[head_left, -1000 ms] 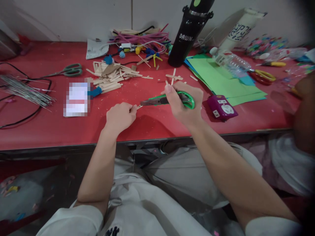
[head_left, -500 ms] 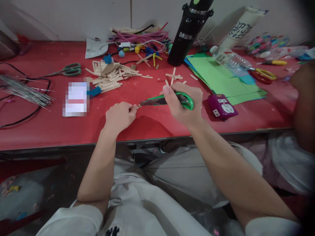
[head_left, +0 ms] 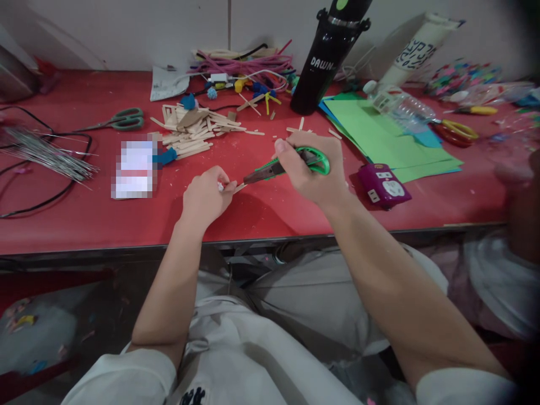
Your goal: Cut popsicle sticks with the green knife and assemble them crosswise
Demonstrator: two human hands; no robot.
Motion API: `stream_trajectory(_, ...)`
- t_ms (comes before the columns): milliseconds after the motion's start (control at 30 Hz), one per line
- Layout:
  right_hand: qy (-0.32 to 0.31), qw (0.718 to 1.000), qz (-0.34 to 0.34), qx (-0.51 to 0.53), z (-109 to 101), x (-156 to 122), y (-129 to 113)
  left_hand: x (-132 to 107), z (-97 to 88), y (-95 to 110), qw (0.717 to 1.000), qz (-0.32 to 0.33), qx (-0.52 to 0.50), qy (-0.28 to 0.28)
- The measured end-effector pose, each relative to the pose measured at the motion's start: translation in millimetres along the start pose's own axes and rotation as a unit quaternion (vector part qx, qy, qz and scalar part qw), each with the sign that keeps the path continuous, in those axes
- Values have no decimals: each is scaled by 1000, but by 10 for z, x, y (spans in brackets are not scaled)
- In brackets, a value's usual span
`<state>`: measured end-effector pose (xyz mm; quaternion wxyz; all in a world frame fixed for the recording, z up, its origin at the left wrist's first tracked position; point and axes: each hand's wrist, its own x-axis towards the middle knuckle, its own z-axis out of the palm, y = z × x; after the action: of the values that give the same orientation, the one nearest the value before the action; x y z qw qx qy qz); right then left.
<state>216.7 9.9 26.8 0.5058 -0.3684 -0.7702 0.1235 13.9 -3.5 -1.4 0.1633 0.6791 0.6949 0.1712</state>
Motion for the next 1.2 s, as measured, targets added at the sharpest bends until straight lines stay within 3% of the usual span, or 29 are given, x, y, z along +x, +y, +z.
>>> stream_trajectory(267, -58, 998, -3, 18, -21, 109, -91, 11, 15, 11, 1000, -15, 6, -20)
stream_trajectory(367, -46, 992, 24, 117, 53, 140, -95, 12, 8, 36, 999, -29, 10, -32)
stream_trajectory(467, -46, 958, 96, 267, 192, 148, -79, 9, -1, 44, 999, -25, 15, -33)
stream_trajectory(600, 1, 922, 138, 362, 379, 153, -83, 7, -8, 31, 999, -17, 18, -40)
stream_trajectory(900, 97, 899, 193, 381, 479, 210, -40, 6, -24, 27, 998, 4, 32, -56)
stream_trajectory(1067, 80, 888, 185, 412, 454, 225, 42, 7, -117, -39, 994, 35, 37, -94)
stream_trajectory(1200, 10, 884, 165, 438, 423, 245, 43, 172, -280, -117, 977, 150, 59, -139)
